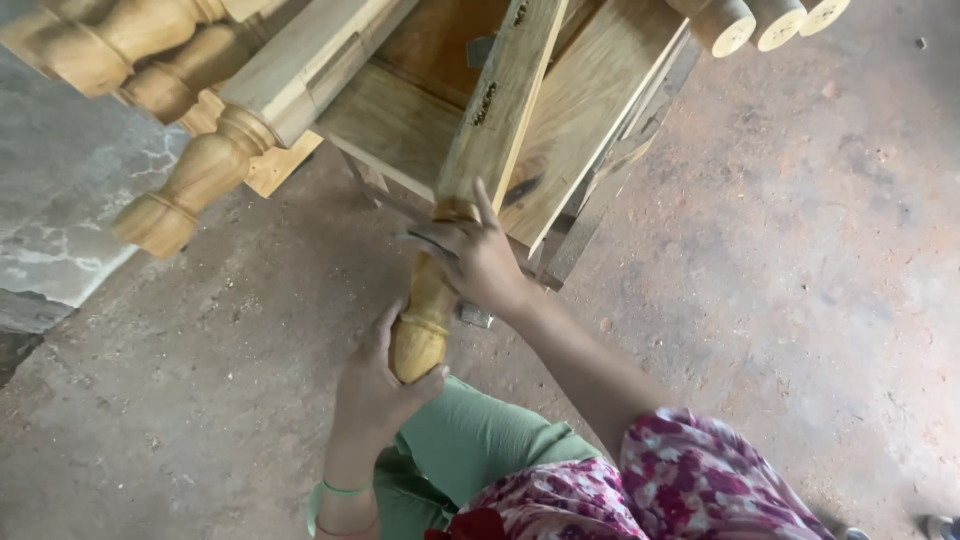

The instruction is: The person sands carved wooden furniture legs with sandpaper in preparation for upholstery.

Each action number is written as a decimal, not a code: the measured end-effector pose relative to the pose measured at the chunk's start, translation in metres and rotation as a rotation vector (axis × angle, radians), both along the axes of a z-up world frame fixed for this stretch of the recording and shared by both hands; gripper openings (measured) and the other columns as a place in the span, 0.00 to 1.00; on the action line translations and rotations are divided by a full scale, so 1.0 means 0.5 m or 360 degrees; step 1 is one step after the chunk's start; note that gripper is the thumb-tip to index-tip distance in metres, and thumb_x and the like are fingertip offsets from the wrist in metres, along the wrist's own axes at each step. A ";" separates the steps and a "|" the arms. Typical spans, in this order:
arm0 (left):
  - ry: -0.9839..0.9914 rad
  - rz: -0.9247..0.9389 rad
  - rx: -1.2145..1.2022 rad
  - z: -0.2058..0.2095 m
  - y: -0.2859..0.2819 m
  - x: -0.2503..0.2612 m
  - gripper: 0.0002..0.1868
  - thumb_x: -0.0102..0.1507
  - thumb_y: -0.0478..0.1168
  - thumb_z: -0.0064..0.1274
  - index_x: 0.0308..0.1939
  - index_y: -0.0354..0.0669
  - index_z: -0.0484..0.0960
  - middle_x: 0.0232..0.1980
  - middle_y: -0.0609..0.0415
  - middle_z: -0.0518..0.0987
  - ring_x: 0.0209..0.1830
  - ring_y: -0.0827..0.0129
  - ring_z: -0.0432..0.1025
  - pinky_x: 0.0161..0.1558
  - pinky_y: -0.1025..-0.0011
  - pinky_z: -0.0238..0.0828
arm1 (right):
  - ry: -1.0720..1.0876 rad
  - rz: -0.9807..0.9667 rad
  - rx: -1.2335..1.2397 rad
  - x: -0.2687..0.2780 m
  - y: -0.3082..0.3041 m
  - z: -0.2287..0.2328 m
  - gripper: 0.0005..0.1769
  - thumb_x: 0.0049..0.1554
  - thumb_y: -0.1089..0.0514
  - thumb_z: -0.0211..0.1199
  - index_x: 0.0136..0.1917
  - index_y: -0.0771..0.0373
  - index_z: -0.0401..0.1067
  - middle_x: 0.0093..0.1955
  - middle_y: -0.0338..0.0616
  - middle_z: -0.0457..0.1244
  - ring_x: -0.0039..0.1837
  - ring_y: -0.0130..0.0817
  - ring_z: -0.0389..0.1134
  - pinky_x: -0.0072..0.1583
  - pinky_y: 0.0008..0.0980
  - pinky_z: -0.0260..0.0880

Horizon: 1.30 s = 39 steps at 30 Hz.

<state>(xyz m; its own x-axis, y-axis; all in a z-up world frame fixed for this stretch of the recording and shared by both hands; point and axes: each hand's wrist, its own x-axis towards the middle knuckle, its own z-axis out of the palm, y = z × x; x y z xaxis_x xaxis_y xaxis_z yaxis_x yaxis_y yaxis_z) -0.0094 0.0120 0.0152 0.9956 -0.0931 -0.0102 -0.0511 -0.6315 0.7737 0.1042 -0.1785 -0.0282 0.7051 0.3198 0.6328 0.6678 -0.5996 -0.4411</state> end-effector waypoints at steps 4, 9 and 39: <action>-0.0132 -0.0111 -0.0126 -0.012 0.005 0.017 0.51 0.46 0.52 0.65 0.71 0.38 0.67 0.62 0.39 0.78 0.59 0.51 0.77 0.56 0.59 0.75 | -0.0215 -0.0140 0.0087 -0.034 -0.025 -0.056 0.19 0.56 0.60 0.69 0.61 0.53 0.77 0.60 0.36 0.72 0.66 0.37 0.72 0.83 0.62 0.28; -0.0337 -0.0184 -0.0027 -0.039 0.010 0.009 0.52 0.48 0.52 0.67 0.72 0.32 0.66 0.63 0.34 0.77 0.59 0.46 0.76 0.55 0.58 0.75 | -0.0322 -0.0230 -0.0287 -0.009 -0.013 -0.011 0.19 0.55 0.65 0.68 0.59 0.52 0.79 0.58 0.36 0.72 0.64 0.34 0.73 0.79 0.70 0.22; -0.0021 -0.0017 0.0059 -0.035 0.002 0.007 0.68 0.46 0.51 0.67 0.80 0.40 0.39 0.65 0.39 0.73 0.58 0.48 0.76 0.55 0.59 0.77 | -0.0313 -0.0200 0.0604 -0.056 0.041 -0.194 0.19 0.69 0.73 0.46 0.63 0.59 0.74 0.64 0.47 0.72 0.72 0.42 0.71 0.86 0.55 0.19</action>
